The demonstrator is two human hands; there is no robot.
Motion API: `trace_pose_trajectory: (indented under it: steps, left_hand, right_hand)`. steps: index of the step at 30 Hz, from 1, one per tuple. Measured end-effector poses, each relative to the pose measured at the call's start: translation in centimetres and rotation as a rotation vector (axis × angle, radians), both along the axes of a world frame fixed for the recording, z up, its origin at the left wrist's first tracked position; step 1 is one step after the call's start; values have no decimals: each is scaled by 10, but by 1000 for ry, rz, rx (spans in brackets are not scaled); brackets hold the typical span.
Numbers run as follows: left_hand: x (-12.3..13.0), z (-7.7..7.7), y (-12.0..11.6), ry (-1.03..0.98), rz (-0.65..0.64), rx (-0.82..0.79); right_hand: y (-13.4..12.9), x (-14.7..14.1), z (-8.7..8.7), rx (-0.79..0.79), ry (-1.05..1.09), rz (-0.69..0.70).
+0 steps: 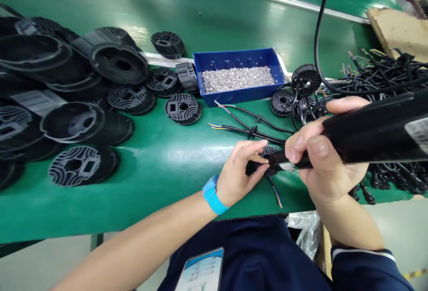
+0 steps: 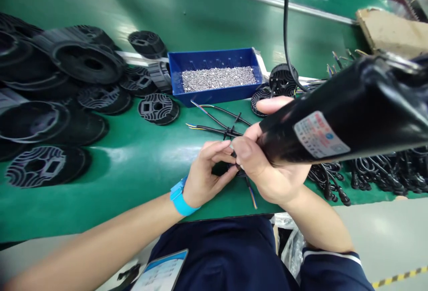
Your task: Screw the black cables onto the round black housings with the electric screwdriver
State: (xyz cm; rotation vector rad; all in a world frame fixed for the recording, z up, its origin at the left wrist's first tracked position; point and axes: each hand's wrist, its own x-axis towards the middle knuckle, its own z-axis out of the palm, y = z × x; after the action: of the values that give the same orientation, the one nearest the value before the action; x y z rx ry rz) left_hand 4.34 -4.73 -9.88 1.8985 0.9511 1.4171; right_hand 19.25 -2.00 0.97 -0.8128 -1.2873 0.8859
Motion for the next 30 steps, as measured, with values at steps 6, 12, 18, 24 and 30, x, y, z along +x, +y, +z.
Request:
trace_pose_trajectory:
  steps: [6, 12, 18, 24, 30]
  left_hand:
    - [-3, 3, -3, -6, -34, -30]
    - [-6, 1, -6, -37, -78, -89]
    - [-6, 1, -5, -15, -99, -57]
    - [-7, 3, -5, 31, -70, -4]
    - [-4, 4, -3, 18, -131, -57]
  right_hand:
    - [-2, -2, -3, 23, 24, -8]
    - [2, -2, -5, -5, 71, 15]
    - [5, -1, -5, -13, 113, 24]
    - [8, -3, -5, -52, 139, 42]
    - [-2, -3, -7, -25, -5, 66]
